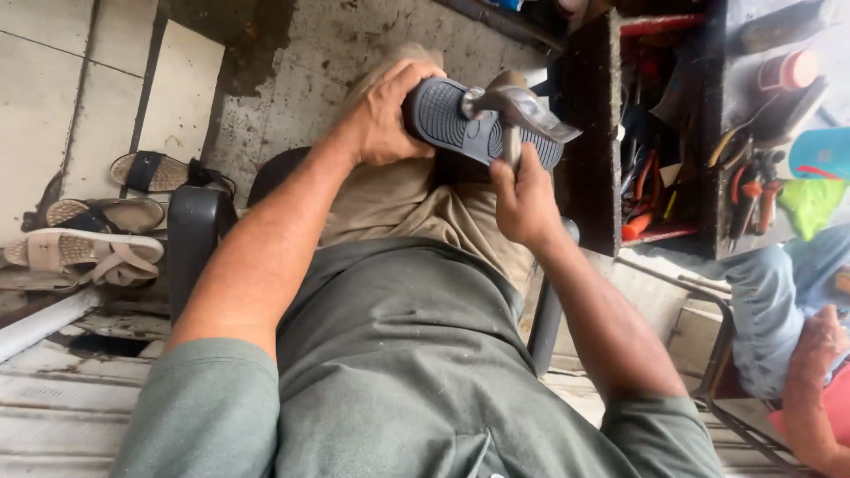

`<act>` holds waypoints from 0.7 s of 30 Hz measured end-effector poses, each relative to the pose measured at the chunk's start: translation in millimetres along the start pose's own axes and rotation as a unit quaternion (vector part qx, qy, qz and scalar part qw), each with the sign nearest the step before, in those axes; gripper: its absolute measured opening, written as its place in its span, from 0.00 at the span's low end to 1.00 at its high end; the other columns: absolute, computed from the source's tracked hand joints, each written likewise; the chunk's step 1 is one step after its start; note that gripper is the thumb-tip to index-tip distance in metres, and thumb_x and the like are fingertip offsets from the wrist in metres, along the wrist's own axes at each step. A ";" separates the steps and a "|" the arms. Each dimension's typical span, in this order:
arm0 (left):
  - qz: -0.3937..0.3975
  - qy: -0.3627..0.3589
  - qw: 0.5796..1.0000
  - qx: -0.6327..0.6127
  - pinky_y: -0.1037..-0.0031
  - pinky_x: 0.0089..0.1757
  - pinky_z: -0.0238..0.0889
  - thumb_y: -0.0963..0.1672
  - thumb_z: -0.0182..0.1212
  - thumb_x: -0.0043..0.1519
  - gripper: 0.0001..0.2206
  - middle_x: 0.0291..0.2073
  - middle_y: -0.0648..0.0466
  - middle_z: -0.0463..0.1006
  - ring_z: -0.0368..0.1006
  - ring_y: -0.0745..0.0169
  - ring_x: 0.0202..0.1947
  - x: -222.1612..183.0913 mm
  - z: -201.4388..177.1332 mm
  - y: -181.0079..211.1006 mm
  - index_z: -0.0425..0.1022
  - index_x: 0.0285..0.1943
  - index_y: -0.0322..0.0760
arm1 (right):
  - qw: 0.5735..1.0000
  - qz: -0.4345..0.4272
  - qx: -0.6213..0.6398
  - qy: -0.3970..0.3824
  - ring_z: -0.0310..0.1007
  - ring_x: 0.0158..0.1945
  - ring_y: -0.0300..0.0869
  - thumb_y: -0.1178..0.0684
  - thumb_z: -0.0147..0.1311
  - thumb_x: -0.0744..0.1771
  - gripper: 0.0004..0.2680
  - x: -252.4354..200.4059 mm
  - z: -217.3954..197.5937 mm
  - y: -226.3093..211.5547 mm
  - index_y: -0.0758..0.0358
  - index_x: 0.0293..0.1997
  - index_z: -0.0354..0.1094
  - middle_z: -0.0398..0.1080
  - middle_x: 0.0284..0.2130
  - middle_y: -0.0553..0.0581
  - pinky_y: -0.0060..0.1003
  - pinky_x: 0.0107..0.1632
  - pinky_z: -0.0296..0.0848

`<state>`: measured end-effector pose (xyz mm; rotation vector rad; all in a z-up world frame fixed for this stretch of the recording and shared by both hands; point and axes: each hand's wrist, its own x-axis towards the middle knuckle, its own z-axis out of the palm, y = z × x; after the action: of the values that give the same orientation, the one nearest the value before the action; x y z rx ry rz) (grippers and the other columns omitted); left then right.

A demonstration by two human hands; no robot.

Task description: Hammering the sole of a shoe to secure it, followed by inspection and repositioning.

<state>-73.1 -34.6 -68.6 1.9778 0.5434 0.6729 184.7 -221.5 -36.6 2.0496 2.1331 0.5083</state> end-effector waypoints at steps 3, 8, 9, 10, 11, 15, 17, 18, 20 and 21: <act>0.017 0.002 1.000 0.004 0.57 0.53 0.61 0.48 0.75 0.47 0.36 0.53 0.48 0.67 0.66 0.47 0.55 7.4 -5.5 1.6 0.63 0.66 0.43 | 0.821 0.238 0.495 -0.157 0.60 0.33 0.36 0.46 0.49 0.70 0.08 51.6 -117.4 -6.2 0.53 0.32 0.60 0.64 0.28 0.45 0.37 0.37 0.61; 0.052 0.034 0.998 -0.025 0.59 0.57 0.61 0.44 0.75 0.45 0.37 0.55 0.44 0.69 0.68 0.44 0.58 7.0 -6.5 -0.2 0.62 0.66 0.39 | 0.551 0.022 0.795 0.252 0.36 0.16 0.38 0.37 0.50 0.73 0.13 69.6 -164.3 -41.0 0.52 0.47 0.51 0.40 0.18 0.56 0.35 0.17 0.43; 0.039 0.037 0.998 -0.027 0.59 0.57 0.61 0.44 0.75 0.45 0.37 0.55 0.44 0.69 0.68 0.44 0.58 -5.2 3.4 1.1 0.62 0.66 0.39 | 0.547 0.025 0.801 0.241 0.36 0.16 0.38 0.37 0.50 0.73 0.13 60.9 -139.5 -40.9 0.52 0.47 0.51 0.40 0.18 0.56 0.35 0.17 0.43; 0.052 0.040 0.998 -0.016 0.61 0.58 0.61 0.45 0.77 0.45 0.38 0.56 0.44 0.70 0.68 0.45 0.58 2.5 0.0 -2.3 0.63 0.66 0.36 | 0.776 0.050 0.629 -0.013 0.51 0.22 0.45 0.43 0.45 0.71 0.10 65.1 -112.5 -38.7 0.55 0.39 0.56 0.53 0.23 0.57 0.44 0.25 0.53; 0.064 0.042 0.997 -0.004 0.64 0.59 0.60 0.47 0.79 0.44 0.40 0.56 0.43 0.70 0.69 0.46 0.58 11.4 -4.0 -4.0 0.64 0.67 0.33 | 0.891 0.088 0.363 -0.259 0.65 0.29 0.54 0.47 0.40 0.69 0.10 71.0 -87.1 -35.2 0.59 0.32 0.61 0.65 0.28 0.59 0.54 0.33 0.61; -0.005 0.039 0.998 -0.041 0.55 0.62 0.58 0.44 0.78 0.42 0.43 0.63 0.40 0.69 0.66 0.42 0.64 10.3 -10.5 -12.8 0.61 0.69 0.36 | 0.830 0.115 0.506 -0.207 0.56 0.31 0.38 0.47 0.43 0.71 0.09 84.1 -157.2 -27.7 0.55 0.33 0.55 0.59 0.27 0.47 0.41 0.35 0.57; 0.041 0.049 0.997 -0.047 0.58 0.57 0.62 0.45 0.79 0.45 0.38 0.58 0.45 0.71 0.69 0.46 0.59 3.6 -0.6 -18.2 0.64 0.66 0.41 | 0.732 0.075 0.675 0.052 0.54 0.15 0.34 0.61 0.42 0.70 0.02 63.7 -181.1 -30.1 0.65 0.42 0.61 0.58 0.15 0.52 0.27 0.21 0.56; 0.032 0.049 0.996 -0.061 0.58 0.57 0.62 0.45 0.79 0.45 0.38 0.58 0.45 0.71 0.69 0.46 0.59 2.0 0.5 -15.6 0.64 0.66 0.41 | 0.735 0.082 0.672 0.037 0.54 0.15 0.34 0.61 0.42 0.70 0.02 59.1 -154.0 -37.2 0.65 0.42 0.61 0.58 0.15 0.52 0.27 0.21 0.56; 0.051 0.043 0.998 -0.017 0.63 0.54 0.62 0.43 0.80 0.43 0.39 0.55 0.46 0.73 0.70 0.47 0.55 18.8 -5.4 -8.7 0.65 0.66 0.41 | 0.825 0.114 0.526 0.171 0.69 0.21 0.41 0.51 0.38 0.65 0.13 52.8 -101.9 -43.0 0.63 0.19 0.64 0.70 0.18 0.56 0.32 0.19 0.58; 0.062 0.039 0.997 -0.021 0.63 0.54 0.62 0.43 0.80 0.43 0.39 0.55 0.46 0.73 0.70 0.47 0.55 1.9 2.2 -8.3 0.65 0.66 0.41 | 0.829 0.119 0.517 0.177 0.69 0.21 0.41 0.51 0.38 0.65 0.13 33.2 -79.4 -45.3 0.63 0.19 0.64 0.70 0.18 0.56 0.32 0.19 0.58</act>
<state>-71.1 -31.0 -76.4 1.9634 0.4515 0.8365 113.8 -200.8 26.7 2.9568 2.7360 -0.4386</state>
